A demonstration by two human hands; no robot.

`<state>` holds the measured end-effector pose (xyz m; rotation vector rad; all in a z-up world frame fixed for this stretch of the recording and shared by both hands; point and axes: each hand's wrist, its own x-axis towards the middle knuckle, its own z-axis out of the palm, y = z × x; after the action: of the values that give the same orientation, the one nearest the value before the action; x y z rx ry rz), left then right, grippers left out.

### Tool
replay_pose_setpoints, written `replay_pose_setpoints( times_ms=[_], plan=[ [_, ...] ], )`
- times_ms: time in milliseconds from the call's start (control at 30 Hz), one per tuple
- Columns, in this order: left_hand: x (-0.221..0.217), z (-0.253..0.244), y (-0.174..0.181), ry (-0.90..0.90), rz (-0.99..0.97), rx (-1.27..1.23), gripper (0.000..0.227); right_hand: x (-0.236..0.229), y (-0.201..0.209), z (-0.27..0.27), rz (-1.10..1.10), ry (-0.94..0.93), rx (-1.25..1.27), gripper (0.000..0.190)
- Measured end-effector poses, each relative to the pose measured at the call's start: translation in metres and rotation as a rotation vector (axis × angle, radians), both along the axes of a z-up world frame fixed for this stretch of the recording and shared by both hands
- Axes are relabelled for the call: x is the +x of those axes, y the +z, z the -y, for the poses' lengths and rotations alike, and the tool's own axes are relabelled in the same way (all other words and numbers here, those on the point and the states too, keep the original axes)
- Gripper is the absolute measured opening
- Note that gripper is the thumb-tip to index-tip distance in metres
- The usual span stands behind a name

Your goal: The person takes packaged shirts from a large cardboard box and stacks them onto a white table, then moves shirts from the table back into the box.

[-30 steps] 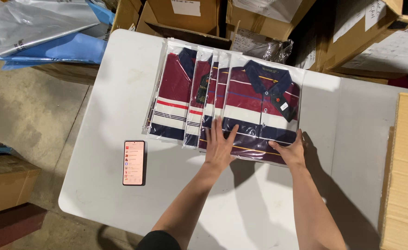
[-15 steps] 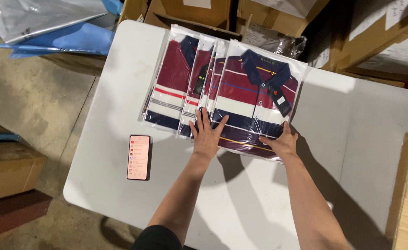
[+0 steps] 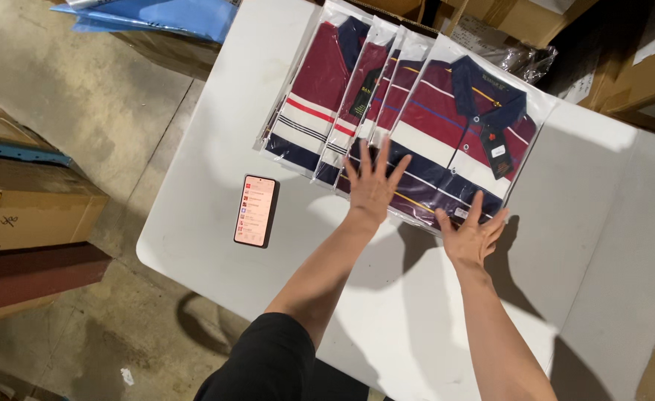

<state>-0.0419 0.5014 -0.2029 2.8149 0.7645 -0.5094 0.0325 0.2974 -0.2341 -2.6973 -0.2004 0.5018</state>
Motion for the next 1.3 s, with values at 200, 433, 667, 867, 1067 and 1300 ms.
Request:
replay_pose_setpoints(
  times_ms=[200,433,667,867,1067,1300],
  plan=[
    [-0.001,0.026,0.003,-0.198,0.034,-0.028,0.127,0.003,0.023,0.0,-0.173,0.233,0.024,0.101],
    [-0.004,0.027,-0.014,-0.182,0.002,-0.082,0.118,0.019,0.021,0.003,-0.264,0.291,-0.13,0.095],
    [-0.005,0.051,-0.042,-0.111,0.155,-0.027,0.116,-0.005,0.034,0.034,0.078,0.213,0.108,0.096],
    [0.005,0.147,0.064,-0.063,0.305,-0.243,0.107,-0.044,0.177,0.112,0.237,-0.031,0.456,0.062],
    [0.042,0.307,0.161,-0.316,1.018,-0.381,0.038,0.003,0.227,0.265,0.86,-0.138,0.428,0.055],
    [0.09,0.487,0.191,-0.583,0.913,-0.469,0.03,0.071,0.173,0.461,0.679,-0.308,-0.01,0.053]
  ],
)
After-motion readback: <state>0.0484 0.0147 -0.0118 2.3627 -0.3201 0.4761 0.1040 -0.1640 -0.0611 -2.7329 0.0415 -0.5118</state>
